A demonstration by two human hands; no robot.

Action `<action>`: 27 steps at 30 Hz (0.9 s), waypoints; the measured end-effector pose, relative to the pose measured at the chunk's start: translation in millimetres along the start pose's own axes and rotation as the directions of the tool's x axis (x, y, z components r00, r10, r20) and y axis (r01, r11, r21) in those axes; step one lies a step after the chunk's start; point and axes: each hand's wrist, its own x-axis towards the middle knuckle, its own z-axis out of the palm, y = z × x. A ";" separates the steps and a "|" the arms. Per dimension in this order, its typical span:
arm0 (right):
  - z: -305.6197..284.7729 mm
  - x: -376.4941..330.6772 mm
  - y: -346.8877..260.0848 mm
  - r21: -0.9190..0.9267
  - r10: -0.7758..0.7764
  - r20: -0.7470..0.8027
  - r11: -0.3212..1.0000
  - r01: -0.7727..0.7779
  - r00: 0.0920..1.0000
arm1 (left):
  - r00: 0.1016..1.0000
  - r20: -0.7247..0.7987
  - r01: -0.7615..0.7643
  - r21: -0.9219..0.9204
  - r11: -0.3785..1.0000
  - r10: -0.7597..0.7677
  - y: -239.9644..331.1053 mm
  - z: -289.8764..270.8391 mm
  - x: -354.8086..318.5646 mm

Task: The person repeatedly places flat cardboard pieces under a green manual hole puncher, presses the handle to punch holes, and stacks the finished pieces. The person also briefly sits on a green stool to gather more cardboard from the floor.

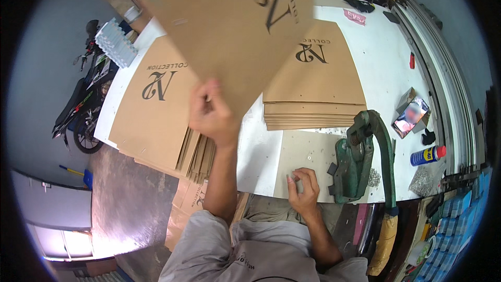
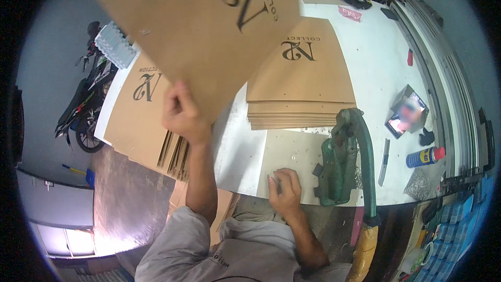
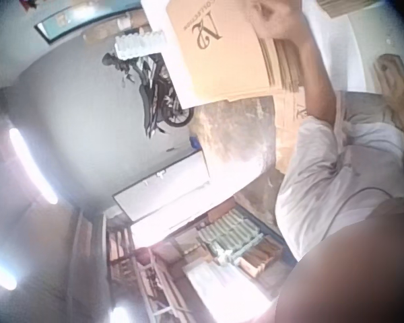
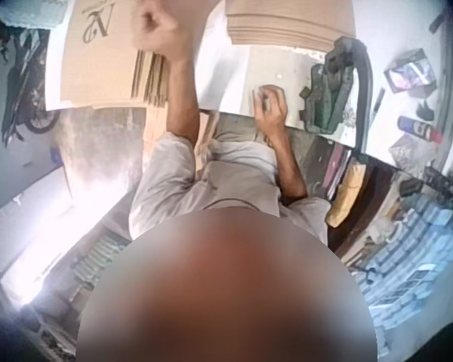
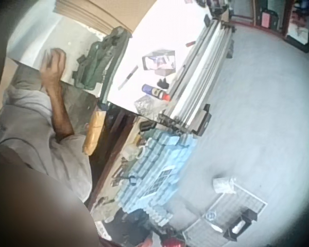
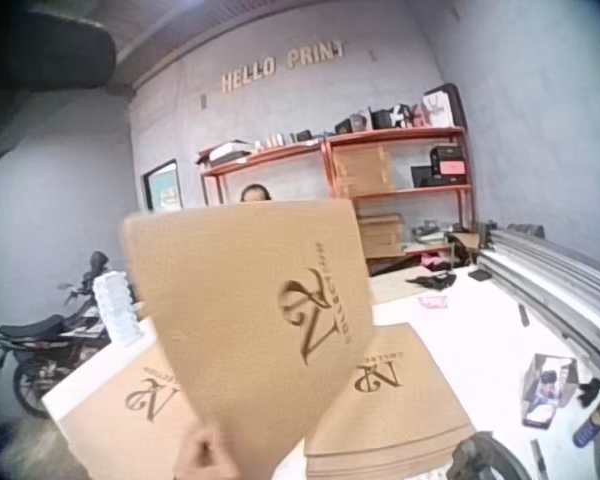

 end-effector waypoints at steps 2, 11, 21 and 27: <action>-2.6 -0.5 -3.0 0.021 0.003 0.014 1.000 -0.003 1.000 | 0.938 -0.123 0.291 -0.232 0.928 -0.324 4.7 -21.3 23.4; -40.9 -35.7 -15.7 0.221 -0.006 0.141 0.975 -0.026 0.990 | 0.853 -0.003 0.455 -0.484 0.748 -0.521 28.3 -194.7 58.0; -229.1 -59.3 17.7 0.232 0.184 0.531 0.907 -0.351 0.827 | 0.770 -0.407 0.495 -0.105 0.863 -0.491 -46.1 -220.7 43.3; -219.3 14.4 64.0 -0.379 0.217 -0.164 0.887 -0.265 0.962 | 0.878 -0.373 0.326 0.011 0.945 -0.299 -78.2 -229.7 35.9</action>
